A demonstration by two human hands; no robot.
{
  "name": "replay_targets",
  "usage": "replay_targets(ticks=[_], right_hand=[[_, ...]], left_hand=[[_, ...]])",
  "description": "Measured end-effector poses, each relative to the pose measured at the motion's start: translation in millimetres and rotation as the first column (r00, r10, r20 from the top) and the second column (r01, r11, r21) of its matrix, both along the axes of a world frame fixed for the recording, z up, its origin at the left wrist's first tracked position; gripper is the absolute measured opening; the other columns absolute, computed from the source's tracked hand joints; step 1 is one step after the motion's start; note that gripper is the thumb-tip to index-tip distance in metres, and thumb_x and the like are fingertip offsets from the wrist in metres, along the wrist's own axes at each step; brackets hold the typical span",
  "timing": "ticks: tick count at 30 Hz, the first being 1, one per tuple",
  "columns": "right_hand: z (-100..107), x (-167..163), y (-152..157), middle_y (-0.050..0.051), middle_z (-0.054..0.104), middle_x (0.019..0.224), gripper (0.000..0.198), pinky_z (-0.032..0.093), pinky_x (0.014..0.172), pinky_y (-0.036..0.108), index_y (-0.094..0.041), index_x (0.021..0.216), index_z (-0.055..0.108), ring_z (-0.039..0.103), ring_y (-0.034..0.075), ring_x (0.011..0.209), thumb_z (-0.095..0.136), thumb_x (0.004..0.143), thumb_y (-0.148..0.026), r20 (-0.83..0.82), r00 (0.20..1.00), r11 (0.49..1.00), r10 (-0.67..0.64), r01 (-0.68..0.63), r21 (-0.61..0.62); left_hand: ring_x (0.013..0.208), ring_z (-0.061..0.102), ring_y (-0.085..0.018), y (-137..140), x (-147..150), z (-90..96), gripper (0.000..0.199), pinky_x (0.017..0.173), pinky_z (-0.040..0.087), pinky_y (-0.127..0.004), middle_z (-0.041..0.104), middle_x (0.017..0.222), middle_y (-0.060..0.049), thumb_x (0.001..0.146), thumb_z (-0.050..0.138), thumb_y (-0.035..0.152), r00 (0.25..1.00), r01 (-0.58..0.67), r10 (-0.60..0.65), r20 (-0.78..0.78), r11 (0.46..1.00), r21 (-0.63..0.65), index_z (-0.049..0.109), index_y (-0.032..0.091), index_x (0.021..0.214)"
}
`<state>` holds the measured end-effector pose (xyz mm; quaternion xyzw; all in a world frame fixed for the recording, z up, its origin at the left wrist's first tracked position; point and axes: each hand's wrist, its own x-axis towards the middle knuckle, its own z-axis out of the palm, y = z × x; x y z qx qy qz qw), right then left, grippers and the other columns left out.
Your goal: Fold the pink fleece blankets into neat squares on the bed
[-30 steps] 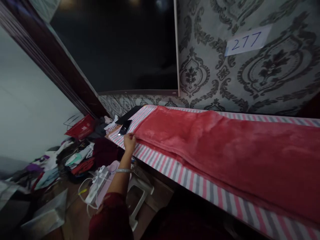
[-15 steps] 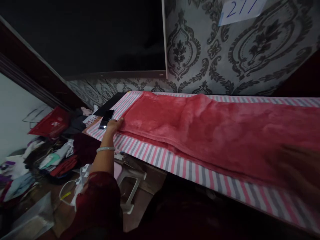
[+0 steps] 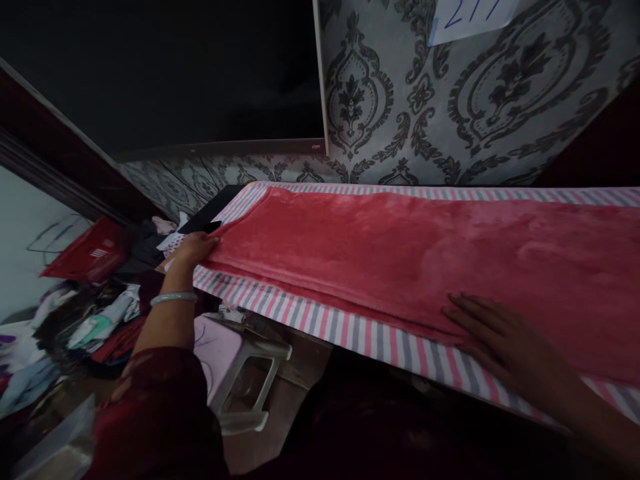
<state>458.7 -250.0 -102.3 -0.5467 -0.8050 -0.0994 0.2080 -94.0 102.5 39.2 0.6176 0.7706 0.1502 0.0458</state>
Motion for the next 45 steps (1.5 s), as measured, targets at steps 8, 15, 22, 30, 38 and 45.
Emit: replay_targets(ticks=[8,15,22,30,38,45], right_hand=[[-6.8,-1.9,-0.3,0.011,0.063,0.140,0.044,0.052,0.101,0.053,-0.026,0.145,0.053,0.062,0.031,0.124,0.040,0.103,-0.028,0.009,1.000,0.997,-0.017,0.016,0.076],[-8.0,-4.1,-3.1,0.006,0.060,0.145,0.066,0.055,0.096,0.055,-0.033,0.161,0.030,0.064,0.034,0.122,0.033,0.098,-0.018,-0.033,0.999,0.998,-0.022,0.024,0.060],[5.7,-6.9,-9.7,0.001,0.056,0.149,0.068,0.055,0.098,0.053,-0.039,0.164,0.019,0.062,0.032,0.125,0.036,0.100,-0.023,-0.045,0.999,0.996,0.013,-0.009,0.087],[-9.0,-10.6,-8.0,0.010,0.063,0.141,0.049,0.052,0.102,0.053,-0.024,0.149,0.053,0.059,0.032,0.129,0.042,0.101,-0.030,-0.010,1.000,0.997,-0.003,0.004,0.075],[45.1,-66.4,32.8,0.011,0.073,0.112,0.033,0.057,0.088,0.044,-0.022,0.121,0.070,0.067,0.027,0.101,0.045,0.103,-0.034,-0.148,0.982,0.993,0.116,-0.110,0.048],[51.7,-121.0,90.7,0.013,0.067,0.108,0.032,0.056,0.077,0.039,-0.018,0.123,0.067,0.063,0.025,0.093,0.043,0.102,-0.024,-0.104,0.961,0.960,0.254,-0.264,-0.091]], left_hand=[[0.094,0.069,-0.029,-10.6,8.6,-20.4,0.022,0.077,0.051,-0.031,0.073,0.087,-0.013,0.083,0.058,0.037,0.987,0.037,-0.051,-0.154,0.995,-0.092,0.067,0.018,0.077],[0.095,0.070,-0.028,-14.1,4.7,-13.2,0.021,0.082,0.052,-0.032,0.075,0.092,-0.013,0.084,0.058,0.036,0.979,0.078,-0.100,-0.178,0.989,-0.126,0.068,0.018,0.078],[0.104,0.069,-0.031,-17.6,0.1,-15.9,0.022,0.088,0.052,-0.034,0.075,0.101,-0.017,0.086,0.054,0.033,0.973,0.086,-0.110,-0.201,0.988,-0.127,0.069,0.017,0.083],[0.092,0.072,-0.030,-15.2,1.9,-23.0,0.017,0.080,0.053,-0.033,0.074,0.084,-0.014,0.081,0.059,0.033,0.973,0.072,-0.108,-0.203,0.981,-0.180,0.068,0.019,0.074],[0.099,0.070,-0.031,-20.2,3.7,-29.6,0.033,0.081,0.051,-0.034,0.074,0.102,-0.019,0.087,0.057,0.042,0.982,0.005,-0.034,-0.188,0.988,-0.154,0.068,0.014,0.099],[0.082,0.070,-0.024,-31.4,-5.0,-33.8,0.033,0.068,0.049,-0.028,0.073,0.083,-0.010,0.086,0.056,0.044,0.993,-0.005,-0.015,-0.120,0.987,-0.162,0.071,0.015,0.087]])
